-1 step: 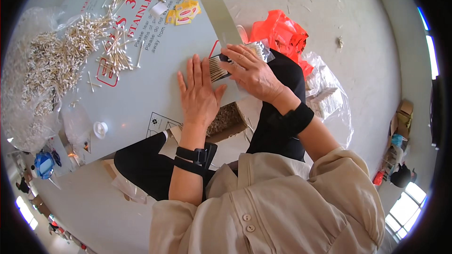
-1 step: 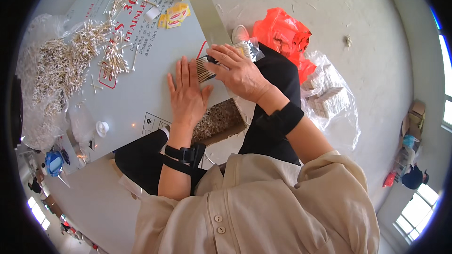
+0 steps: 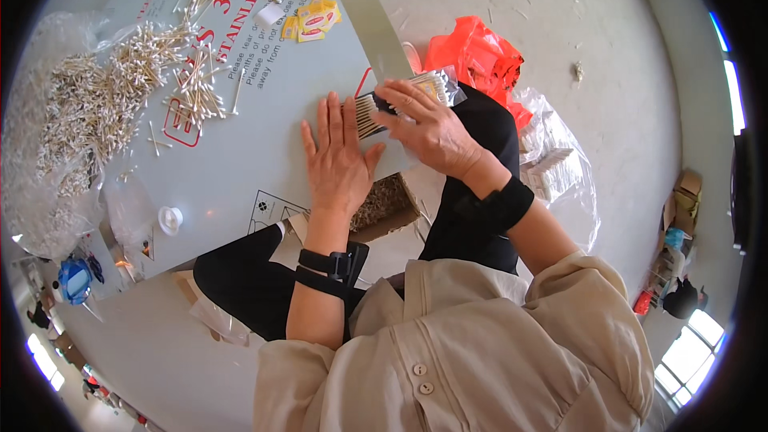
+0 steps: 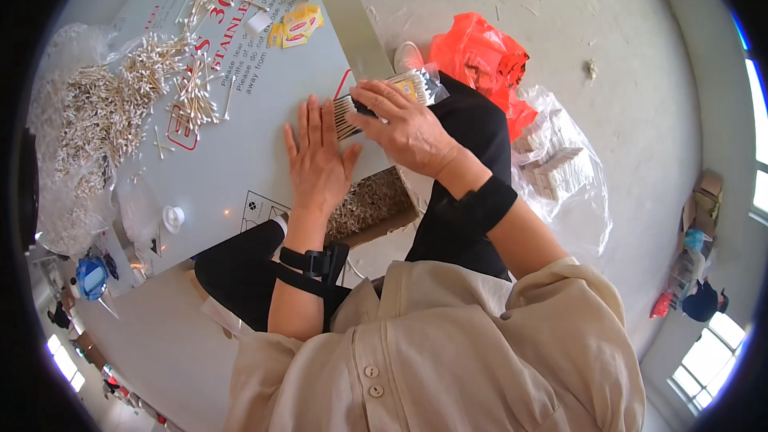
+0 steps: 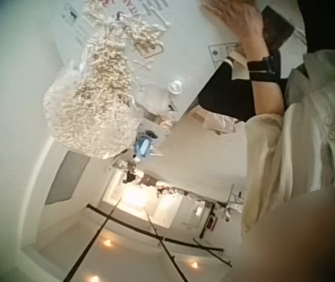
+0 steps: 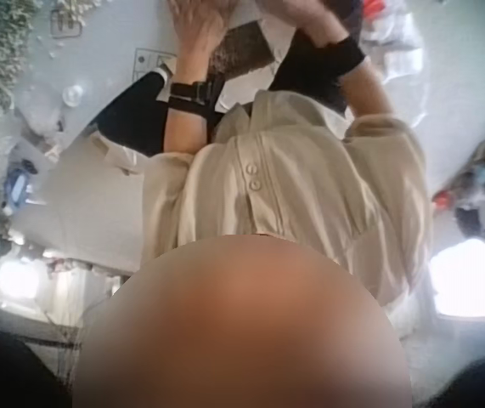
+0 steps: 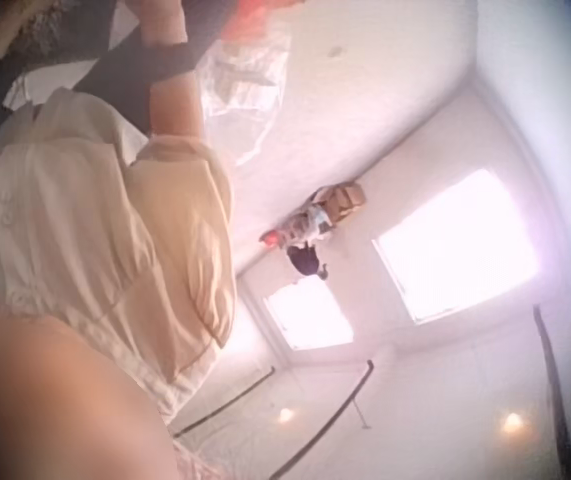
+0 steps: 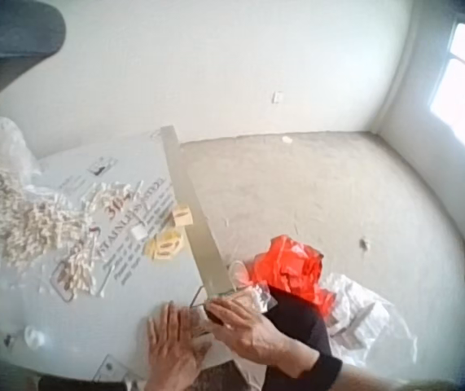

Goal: Packing cotton swabs into small individual plastic containers and organizing them.

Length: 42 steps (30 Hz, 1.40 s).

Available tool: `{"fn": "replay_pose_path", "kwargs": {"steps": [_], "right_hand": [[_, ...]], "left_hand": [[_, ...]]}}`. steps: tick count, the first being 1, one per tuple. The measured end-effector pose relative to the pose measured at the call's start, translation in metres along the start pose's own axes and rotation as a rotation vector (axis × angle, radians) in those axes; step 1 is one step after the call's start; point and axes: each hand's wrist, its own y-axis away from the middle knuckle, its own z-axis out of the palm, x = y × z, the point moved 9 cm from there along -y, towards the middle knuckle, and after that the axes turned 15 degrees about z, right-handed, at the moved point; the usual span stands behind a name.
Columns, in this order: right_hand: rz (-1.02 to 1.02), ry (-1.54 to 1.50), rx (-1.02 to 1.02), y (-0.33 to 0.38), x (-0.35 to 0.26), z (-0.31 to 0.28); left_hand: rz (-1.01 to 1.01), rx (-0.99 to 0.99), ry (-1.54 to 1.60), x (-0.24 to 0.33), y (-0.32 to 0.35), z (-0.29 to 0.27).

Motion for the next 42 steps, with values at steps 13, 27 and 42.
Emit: {"fn": "replay_pose_path", "kwargs": {"steps": [13,27,42], "right_hand": [[0.038,0.119,-0.054,0.023,-0.015,0.017],[0.065,-0.02,0.011,0.003,0.004,0.016],[0.24,0.004,-0.101,-0.022,0.02,0.031]], "left_hand": [[-0.028,-0.049,0.008,-0.001,-0.003,0.001],[-0.019,-0.027,0.016,-0.001,-0.003,0.003],[-0.004,-0.027,-0.019,-0.002,-0.002,0.005]]}}
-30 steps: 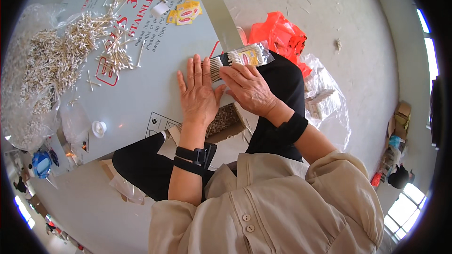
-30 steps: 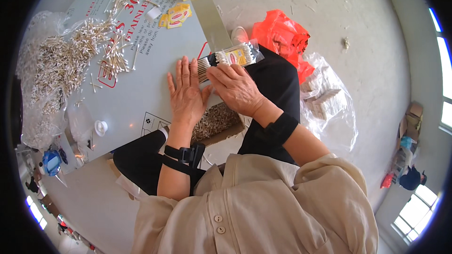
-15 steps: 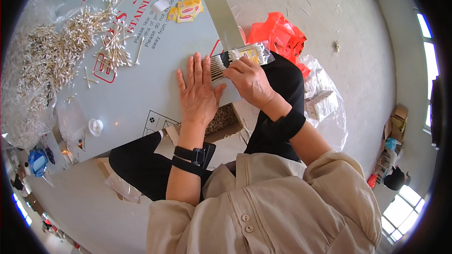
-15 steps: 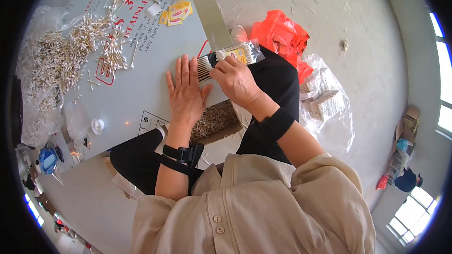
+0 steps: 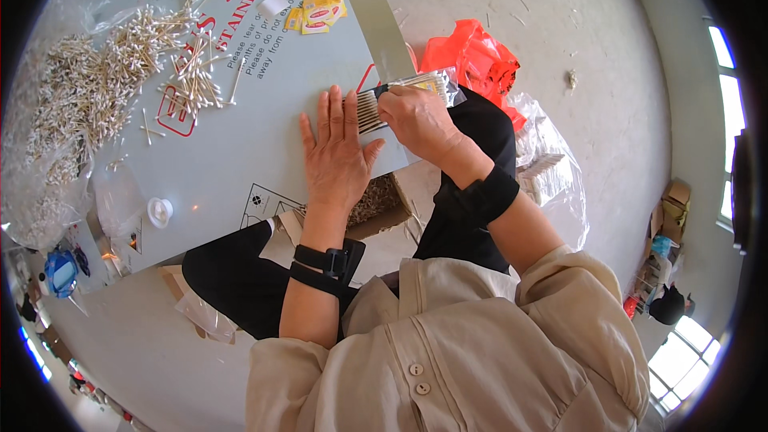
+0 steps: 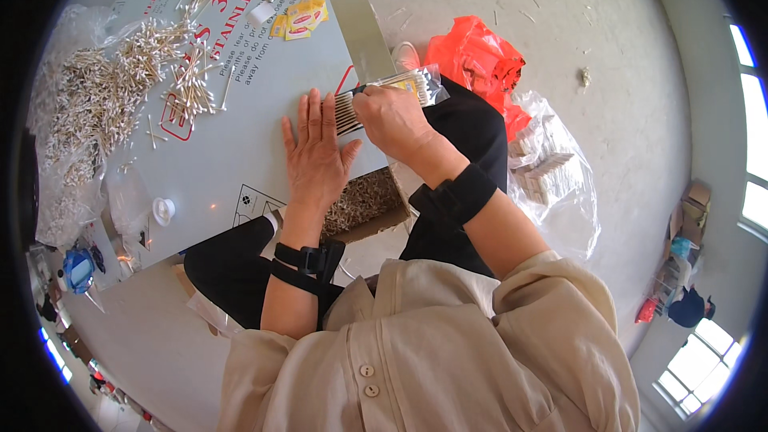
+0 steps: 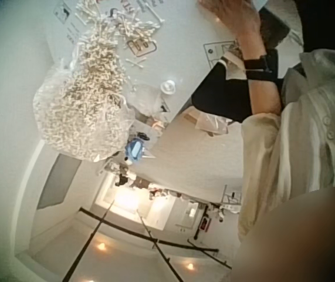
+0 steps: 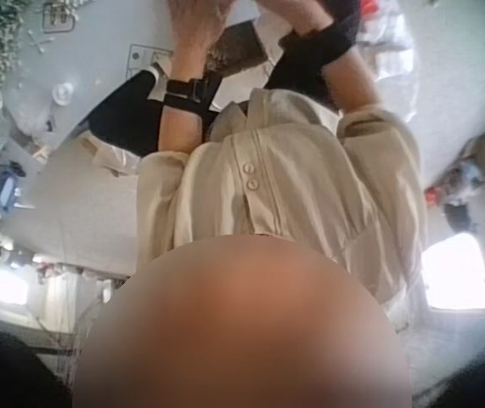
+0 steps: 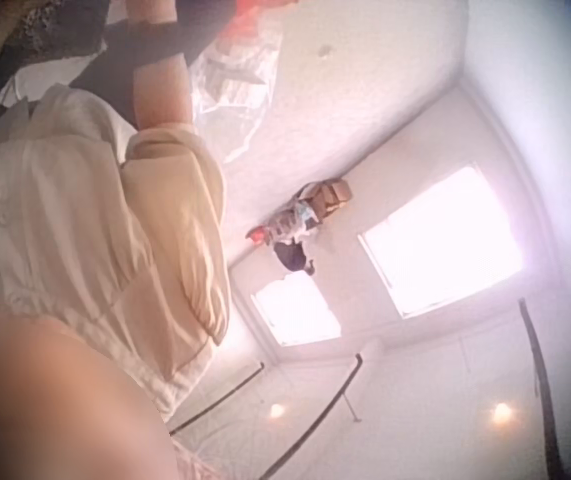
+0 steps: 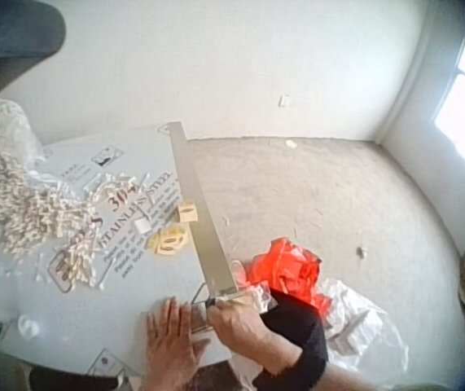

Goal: Packing cotton swabs into small individual plastic containers and organizing them.

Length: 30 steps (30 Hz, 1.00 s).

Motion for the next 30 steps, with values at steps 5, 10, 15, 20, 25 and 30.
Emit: {"fn": "replay_pose_path", "kwargs": {"steps": [5,10,15,20,25,30], "right_hand": [[-0.014,-0.106,-0.083,0.0,-0.002,-0.005],[-0.101,-0.019,-0.073,0.001,-0.005,-0.003],[-0.077,-0.053,-0.034,0.001,-0.003,-0.003],[0.178,0.008,-0.195,-0.018,0.009,0.007],[0.273,0.22,-0.255,-0.029,0.001,0.013],[0.037,-0.192,0.041,-0.02,0.003,-0.033]], "left_hand": [[0.002,0.024,-0.001,-0.001,0.001,-0.002],[0.006,0.033,-0.003,-0.001,0.001,-0.002],[0.005,0.027,-0.002,-0.001,0.0,-0.002],[0.008,0.023,0.015,0.0,0.0,-0.001],[0.008,0.022,0.01,0.001,0.0,-0.003],[-0.006,0.031,0.028,-0.001,0.002,-0.004]]}}
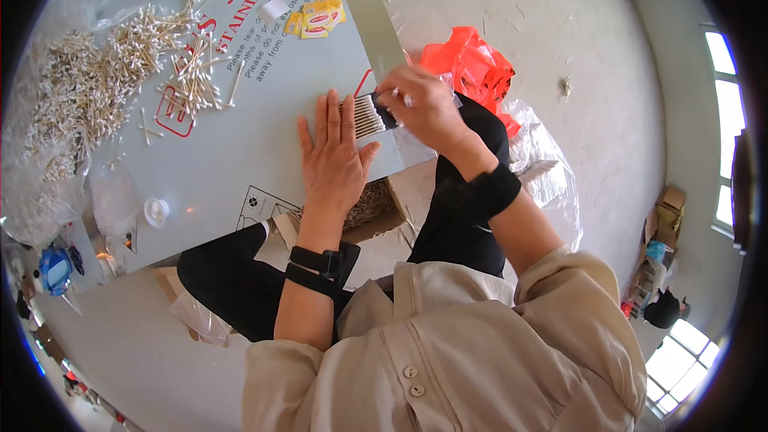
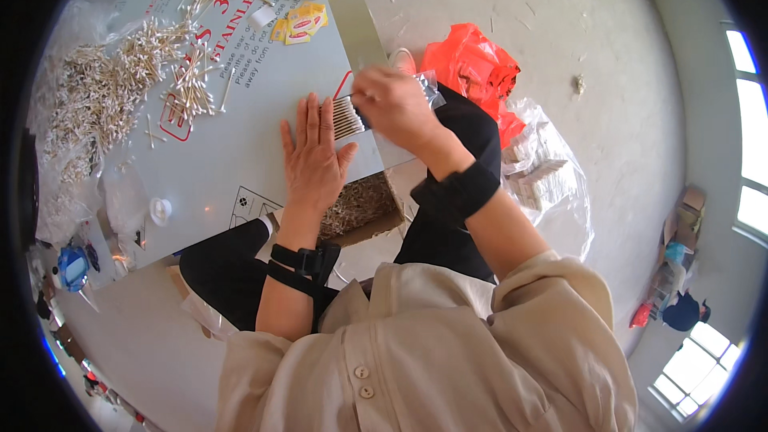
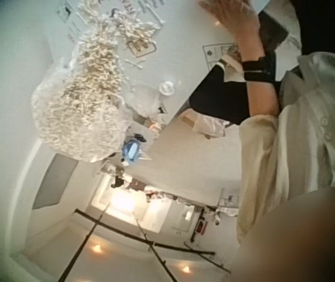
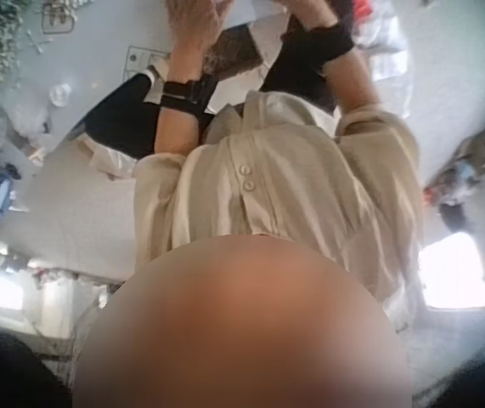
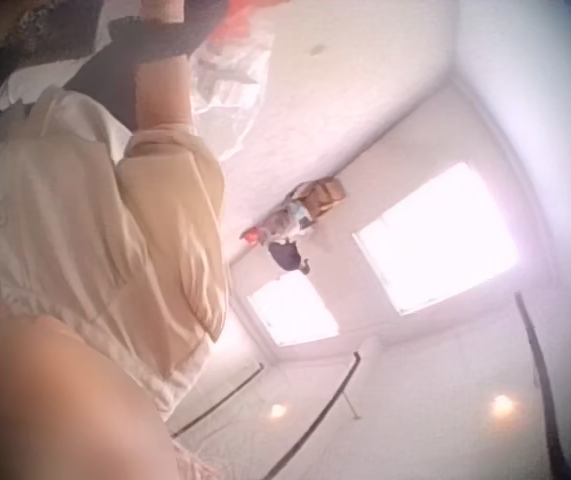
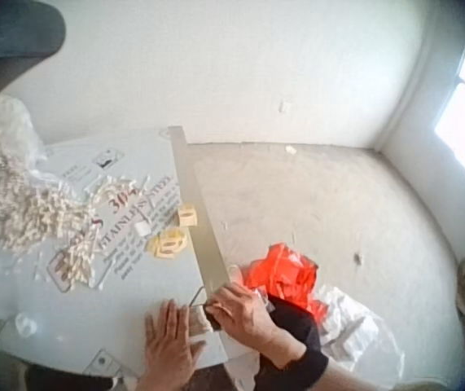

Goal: Packing cotton swabs into small individual plastic containers and organizing them.

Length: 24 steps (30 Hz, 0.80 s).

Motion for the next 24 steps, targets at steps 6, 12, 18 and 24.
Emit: {"fn": "replay_pose_path", "kwargs": {"steps": [6,12,18,24], "right_hand": [[0.069,0.325,0.041,0.028,0.062,0.003],[0.046,0.166,-0.04,0.027,0.068,0.012],[0.05,0.146,-0.036,0.028,0.069,0.012],[0.047,0.131,-0.048,0.027,0.066,0.013]], "left_hand": [[-0.011,-0.019,-0.012,0.002,-0.003,0.001],[-0.011,-0.054,-0.039,0.011,-0.011,0.005],[-0.003,-0.056,-0.027,0.021,-0.02,0.01],[0.015,-0.041,-0.027,0.026,-0.026,0.013]]}}
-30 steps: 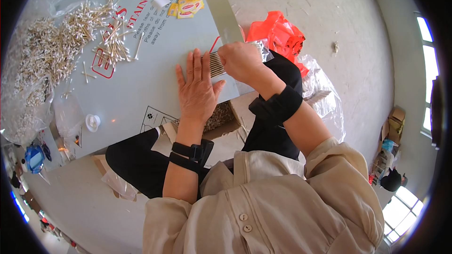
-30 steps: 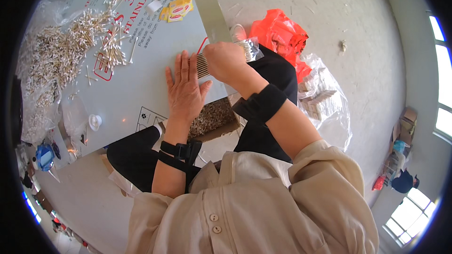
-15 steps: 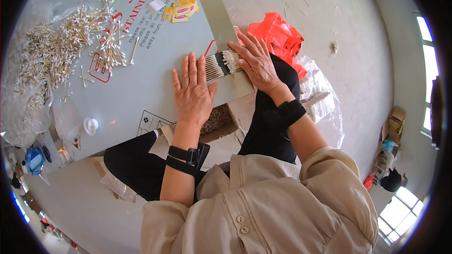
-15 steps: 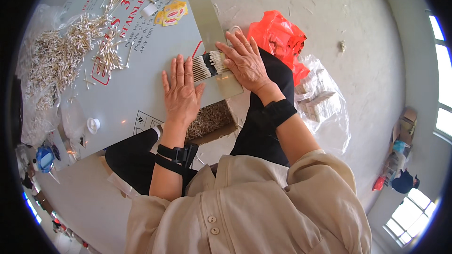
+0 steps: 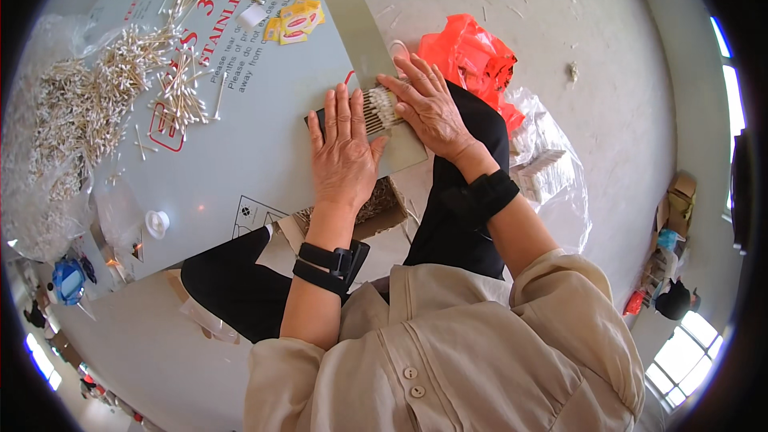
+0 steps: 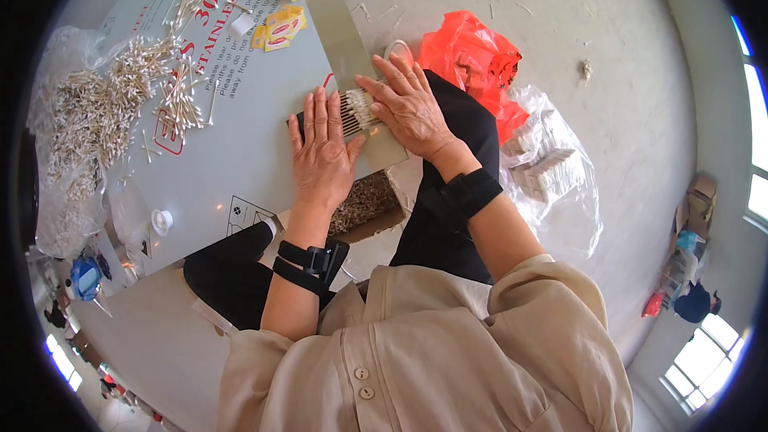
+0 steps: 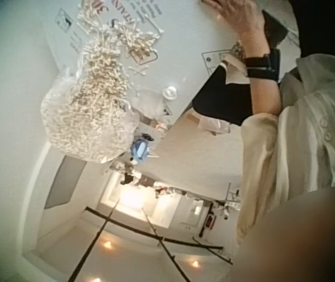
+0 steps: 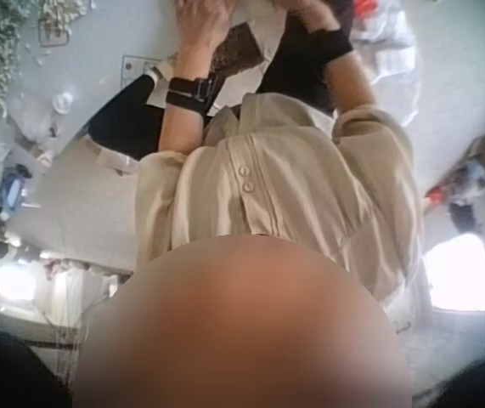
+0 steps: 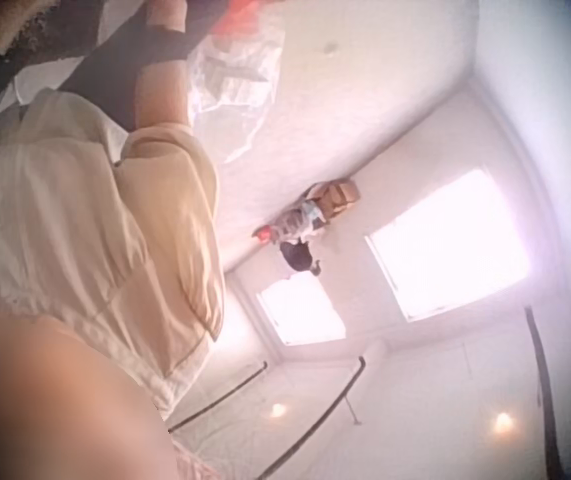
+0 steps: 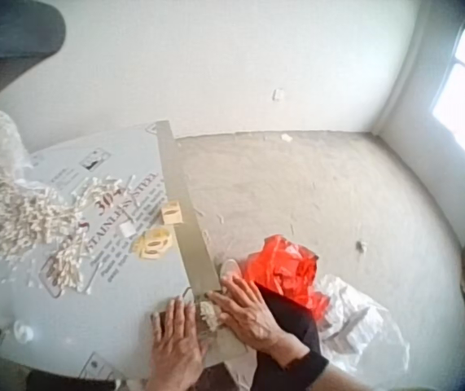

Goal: Packing cotton swabs into small individual plastic containers and organizing them.

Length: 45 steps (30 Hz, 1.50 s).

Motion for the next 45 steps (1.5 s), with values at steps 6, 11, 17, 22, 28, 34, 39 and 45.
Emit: {"fn": "replay_pose_path", "kwargs": {"steps": [6,11,17,22,28,34,39,45], "right_hand": [[-0.008,-0.044,0.012,-0.002,-0.002,0.0],[0.147,-0.366,0.167,0.001,0.016,-0.014],[0.602,-1.971,0.094,-0.001,0.07,0.038],[0.493,-1.8,0.0,-0.007,0.053,0.036],[0.487,-1.698,0.035,-0.004,0.044,0.032],[0.554,-1.854,0.093,-0.001,0.044,0.032],[0.74,-2.252,0.139,0.025,0.05,0.044],[0.636,-2.332,0.121,0.02,0.034,0.042]], "left_hand": [[0.033,0.009,-0.008,0.006,-0.005,0.0],[0.023,0.311,0.343,-0.006,0.0,-0.011],[-0.126,0.706,0.84,-0.022,-0.009,-0.013],[-0.122,0.819,1.025,-0.014,-0.017,-0.005],[-0.153,0.838,1.057,0.011,-0.039,0.002],[-0.104,0.806,1.228,0.005,-0.039,0.004],[-0.048,0.603,0.924,0.027,-0.025,0.001],[-0.148,0.716,1.145,0.032,-0.023,0.007]]}}
